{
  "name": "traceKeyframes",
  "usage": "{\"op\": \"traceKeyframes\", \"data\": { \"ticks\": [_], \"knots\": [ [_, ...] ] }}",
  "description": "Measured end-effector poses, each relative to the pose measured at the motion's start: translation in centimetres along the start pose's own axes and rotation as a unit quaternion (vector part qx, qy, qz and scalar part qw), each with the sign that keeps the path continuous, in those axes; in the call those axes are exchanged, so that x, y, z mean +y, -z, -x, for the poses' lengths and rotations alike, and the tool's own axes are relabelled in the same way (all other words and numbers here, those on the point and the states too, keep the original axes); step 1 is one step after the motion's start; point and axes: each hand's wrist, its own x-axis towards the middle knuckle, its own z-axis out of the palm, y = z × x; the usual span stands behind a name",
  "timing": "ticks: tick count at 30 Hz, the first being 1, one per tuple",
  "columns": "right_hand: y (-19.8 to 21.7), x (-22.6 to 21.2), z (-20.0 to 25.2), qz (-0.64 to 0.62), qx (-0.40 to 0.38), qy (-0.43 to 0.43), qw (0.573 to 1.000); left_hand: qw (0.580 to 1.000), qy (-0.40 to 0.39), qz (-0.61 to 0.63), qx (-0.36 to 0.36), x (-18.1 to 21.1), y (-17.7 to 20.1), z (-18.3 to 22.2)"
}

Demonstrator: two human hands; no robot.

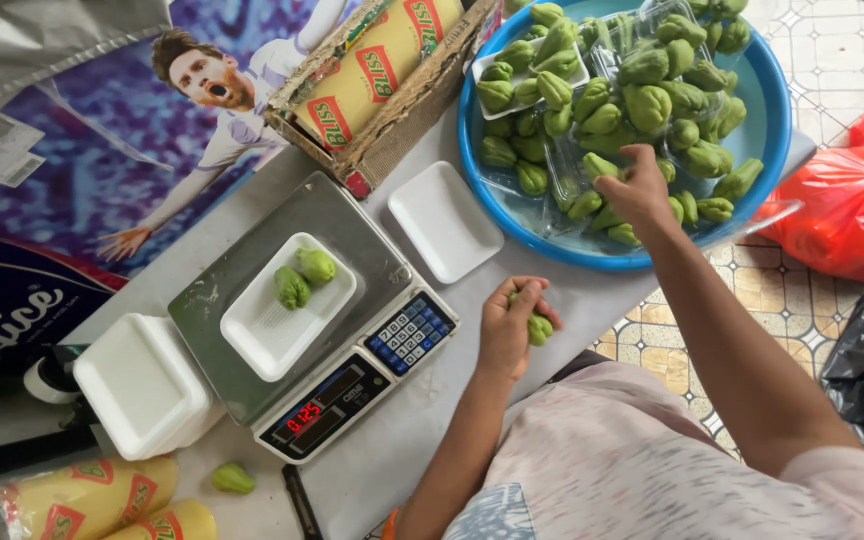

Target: The person is weighing green vegetables on a digital scale and arranging them into small white trays for packaging.

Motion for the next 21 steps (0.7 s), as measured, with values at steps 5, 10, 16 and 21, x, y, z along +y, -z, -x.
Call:
{"op": "traceKeyframes", "data": {
  "ticks": [5, 10, 16, 21],
  "knots": [
    [3.0, -4.0, 2.8, -0.411, -0.181, -0.13, 0.884, 0.995, -0.082, -0.023, 0.048, 9.4, 0.3, 2.0],
    [4.8, -12.5, 7.2, -0.443, -0.272, -0.057, 0.852, 0.949, -0.29, -0.118, -0.043, 19.7, -4.4, 11.5],
    [1.9, -19.5, 17.1, -0.344, -0.381, 0.15, 0.845, 0.904, -0.257, -0.332, 0.084, 18.7, -3.1, 12.2],
    [0.3, -25.0, 23.2, -0.16, -0.403, 0.276, 0.858, 0.937, -0.223, -0.254, 0.083, 18.9, 1.0, 15.2]
  ]
}}
